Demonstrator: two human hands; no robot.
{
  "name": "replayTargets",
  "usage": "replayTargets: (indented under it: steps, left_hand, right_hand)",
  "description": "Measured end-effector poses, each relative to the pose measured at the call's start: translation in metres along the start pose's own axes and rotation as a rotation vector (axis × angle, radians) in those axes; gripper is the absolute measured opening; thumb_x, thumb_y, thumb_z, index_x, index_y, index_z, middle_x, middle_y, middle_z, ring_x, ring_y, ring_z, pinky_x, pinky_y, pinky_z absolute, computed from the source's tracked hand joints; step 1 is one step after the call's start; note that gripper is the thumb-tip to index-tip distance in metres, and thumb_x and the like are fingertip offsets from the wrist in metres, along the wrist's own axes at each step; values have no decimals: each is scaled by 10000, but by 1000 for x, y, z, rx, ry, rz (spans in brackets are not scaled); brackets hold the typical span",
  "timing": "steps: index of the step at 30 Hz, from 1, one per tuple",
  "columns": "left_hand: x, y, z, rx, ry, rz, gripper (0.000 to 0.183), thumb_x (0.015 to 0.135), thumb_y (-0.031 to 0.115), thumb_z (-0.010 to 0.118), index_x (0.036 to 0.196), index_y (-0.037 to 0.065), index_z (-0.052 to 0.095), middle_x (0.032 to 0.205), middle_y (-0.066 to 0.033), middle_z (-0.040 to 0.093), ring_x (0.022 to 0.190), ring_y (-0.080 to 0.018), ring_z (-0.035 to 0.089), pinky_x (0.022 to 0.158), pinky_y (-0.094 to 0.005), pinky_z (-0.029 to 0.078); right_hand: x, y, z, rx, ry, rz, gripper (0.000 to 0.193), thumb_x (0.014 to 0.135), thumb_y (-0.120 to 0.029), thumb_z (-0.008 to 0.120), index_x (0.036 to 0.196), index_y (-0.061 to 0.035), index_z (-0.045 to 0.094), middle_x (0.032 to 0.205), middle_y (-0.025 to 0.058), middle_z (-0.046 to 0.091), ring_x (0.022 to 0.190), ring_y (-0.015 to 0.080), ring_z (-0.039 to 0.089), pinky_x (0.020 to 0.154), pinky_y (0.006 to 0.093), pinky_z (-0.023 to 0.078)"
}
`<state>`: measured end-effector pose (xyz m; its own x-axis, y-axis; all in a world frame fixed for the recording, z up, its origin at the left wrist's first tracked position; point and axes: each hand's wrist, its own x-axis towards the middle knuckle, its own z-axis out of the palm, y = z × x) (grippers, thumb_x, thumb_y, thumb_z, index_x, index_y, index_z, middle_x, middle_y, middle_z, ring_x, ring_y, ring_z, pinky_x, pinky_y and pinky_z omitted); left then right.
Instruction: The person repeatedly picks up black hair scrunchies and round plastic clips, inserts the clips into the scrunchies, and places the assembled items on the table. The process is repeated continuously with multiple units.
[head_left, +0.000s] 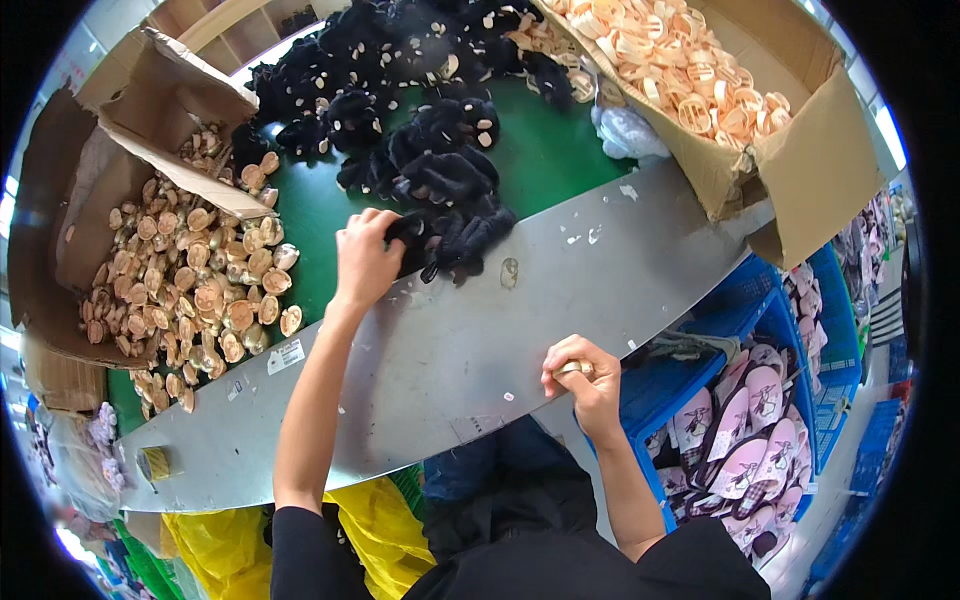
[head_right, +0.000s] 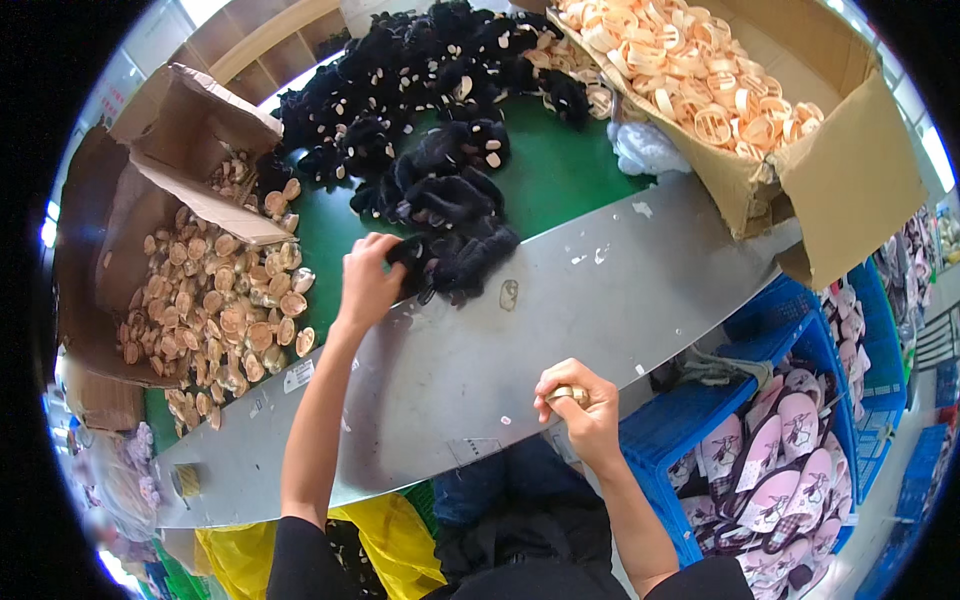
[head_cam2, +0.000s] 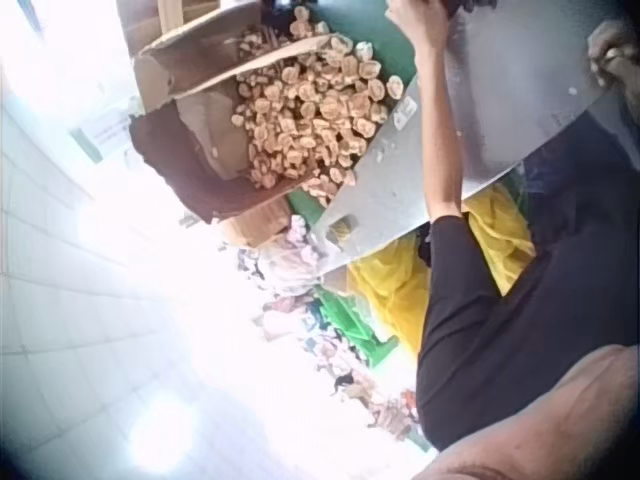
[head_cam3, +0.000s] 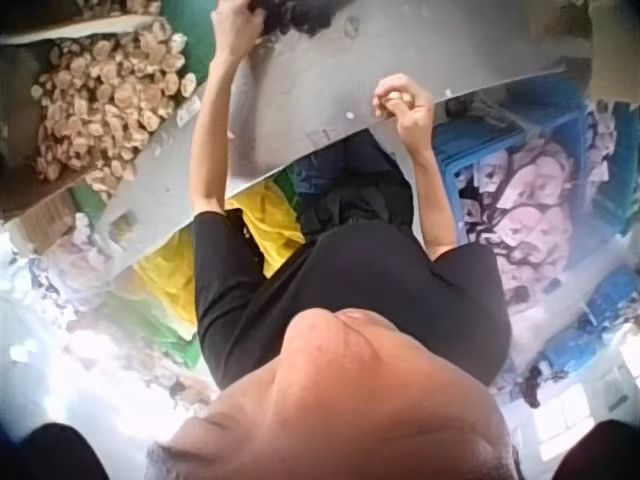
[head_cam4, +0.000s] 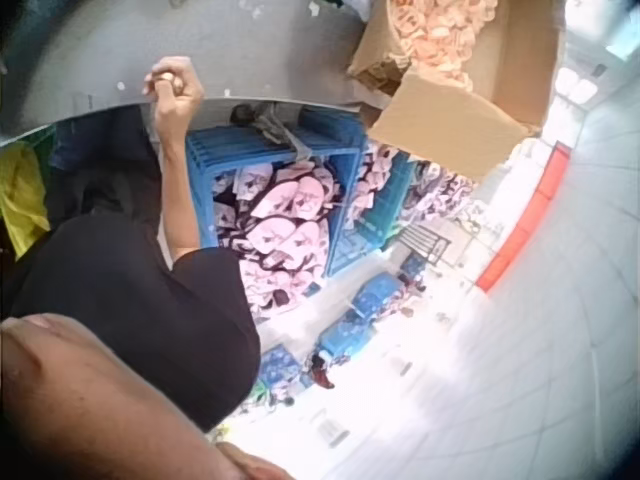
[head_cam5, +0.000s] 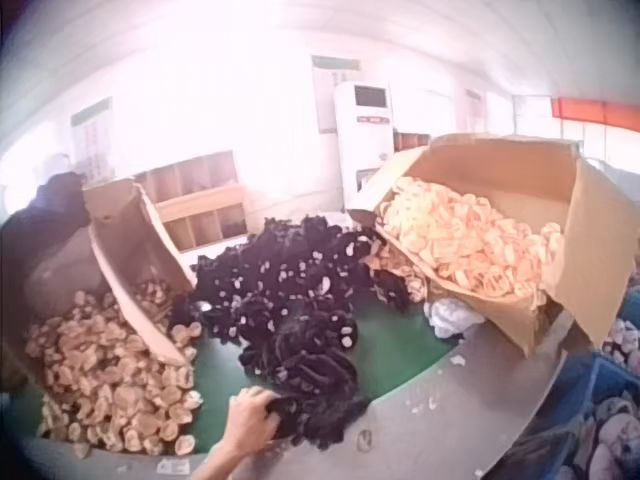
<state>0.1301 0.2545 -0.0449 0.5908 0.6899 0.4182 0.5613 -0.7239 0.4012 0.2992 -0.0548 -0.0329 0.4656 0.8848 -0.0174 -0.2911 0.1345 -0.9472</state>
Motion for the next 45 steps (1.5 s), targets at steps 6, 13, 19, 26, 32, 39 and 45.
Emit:
replayTargets:
  steps: [6, 13, 19, 26, 32, 39, 45]
  left_hand:
    - [-36, 53, -84, -333, 194, -184, 117, 925, 63, 697, 945, -20, 616, 876, -93, 587, 811, -201, 546, 769, -297, 441]
    - [-118, 107, -136, -812, 190, -429, 195, 918, 25, 741, 956, 39, 550, 856, 46, 536, 777, -29, 491, 692, -182, 398]
    - [-167, 157, -125, -1047, 318, -684, 205, 1013, 183, 664, 878, 47, 590, 828, 46, 579, 766, -33, 494, 709, -195, 408]
    - [-205, 157, -124, -1299, 232, -788, 259, 899, 214, 768, 1020, 43, 617, 896, 43, 602, 836, -54, 563, 791, -221, 456]
    - [-227, 159, -124, -1441, 166, -661, 302, 714, 40, 770, 988, 1, 649, 1074, -50, 621, 1005, -150, 590, 929, -277, 453]
    - [-235, 166, -123, -1649, 415, -790, 279, 765, 130, 751, 988, -4, 649, 1063, -104, 658, 954, -200, 665, 903, -320, 547]
    - [-260, 144, -103, -1749, 380, -924, 374, 965, 325, 667, 1082, -29, 633, 1064, -143, 701, 1010, -241, 709, 930, -352, 570]
  right_hand:
    - [-1, -9, 14, 85, -20, 82, 137, 823, 71, 498, 853, 18, 620, 855, 83, 612, 689, 112, 606, 582, 246, 520]
    - [13, -40, 65, -125, -430, -68, 92, 836, -55, 566, 842, 12, 630, 731, 52, 595, 635, 90, 549, 584, 241, 446]
    - [8, -35, 116, -287, -589, -20, 142, 866, -103, 724, 891, 18, 655, 774, 71, 648, 675, 93, 602, 615, 239, 482]
    - [-12, -22, 116, -40, -626, 240, 130, 936, -89, 707, 946, 23, 643, 704, -53, 568, 640, 10, 496, 535, 207, 428]
    - [-13, -18, 106, 117, -479, 344, 116, 982, -107, 658, 950, 4, 652, 658, -94, 492, 585, -14, 416, 496, 199, 355]
    - [-23, -22, 104, 127, -583, 385, 125, 982, -117, 674, 942, -1, 652, 699, -46, 556, 601, 14, 487, 518, 196, 379]
    - [-31, -21, 99, 240, -542, 446, 175, 996, -162, 666, 926, -3, 653, 654, -37, 547, 541, 24, 479, 511, 221, 419]
